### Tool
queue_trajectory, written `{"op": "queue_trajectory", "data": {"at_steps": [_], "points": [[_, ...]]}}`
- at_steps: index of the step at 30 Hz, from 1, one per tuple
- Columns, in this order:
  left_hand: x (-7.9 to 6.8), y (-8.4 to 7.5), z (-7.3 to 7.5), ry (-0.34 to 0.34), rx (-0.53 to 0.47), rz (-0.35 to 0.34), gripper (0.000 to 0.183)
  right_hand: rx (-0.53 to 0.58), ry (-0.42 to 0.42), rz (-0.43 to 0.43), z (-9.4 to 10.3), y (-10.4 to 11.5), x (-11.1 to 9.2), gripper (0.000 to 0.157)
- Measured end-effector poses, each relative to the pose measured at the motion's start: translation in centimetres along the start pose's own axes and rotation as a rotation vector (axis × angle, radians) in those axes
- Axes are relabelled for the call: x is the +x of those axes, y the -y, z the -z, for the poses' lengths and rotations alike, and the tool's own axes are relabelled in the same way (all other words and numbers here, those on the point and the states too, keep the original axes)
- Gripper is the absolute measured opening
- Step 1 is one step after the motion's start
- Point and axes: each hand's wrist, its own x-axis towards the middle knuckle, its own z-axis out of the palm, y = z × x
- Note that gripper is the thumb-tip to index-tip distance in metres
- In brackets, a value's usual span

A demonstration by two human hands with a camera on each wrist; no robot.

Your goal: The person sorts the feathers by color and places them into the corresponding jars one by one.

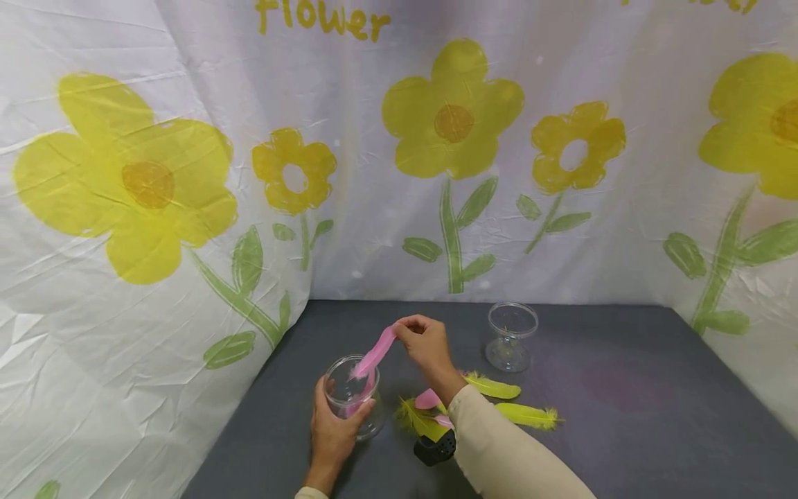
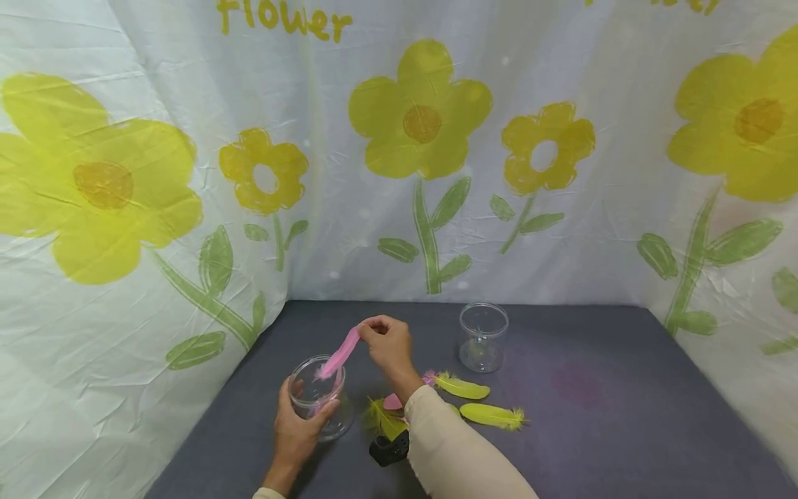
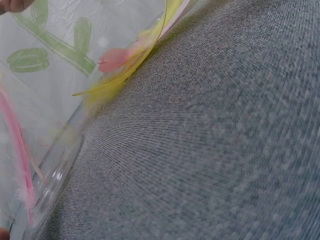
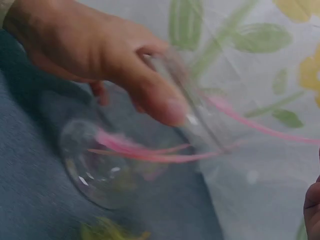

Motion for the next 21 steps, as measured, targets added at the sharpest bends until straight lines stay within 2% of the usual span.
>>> {"op": "queue_trajectory", "data": {"at_steps": [6, 13, 21], "points": [[-0.1, 0.1, 0.0, 0.001, 0.005, 0.001, 0.099, -0.041, 0.040, -0.009, -1.5, -1.6, -1.1, 0.012], [0.0, -0.1, 0.2, 0.046, 0.006, 0.042, 0.099, -0.116, 0.055, -0.042, -2.9, -3.3, -2.1, 0.009], [0.2, 0.0, 0.1, 0.054, 0.013, 0.052, 0.100, -0.169, 0.077, 0.010, -3.4, -3.7, -2.8, 0.006]]}}
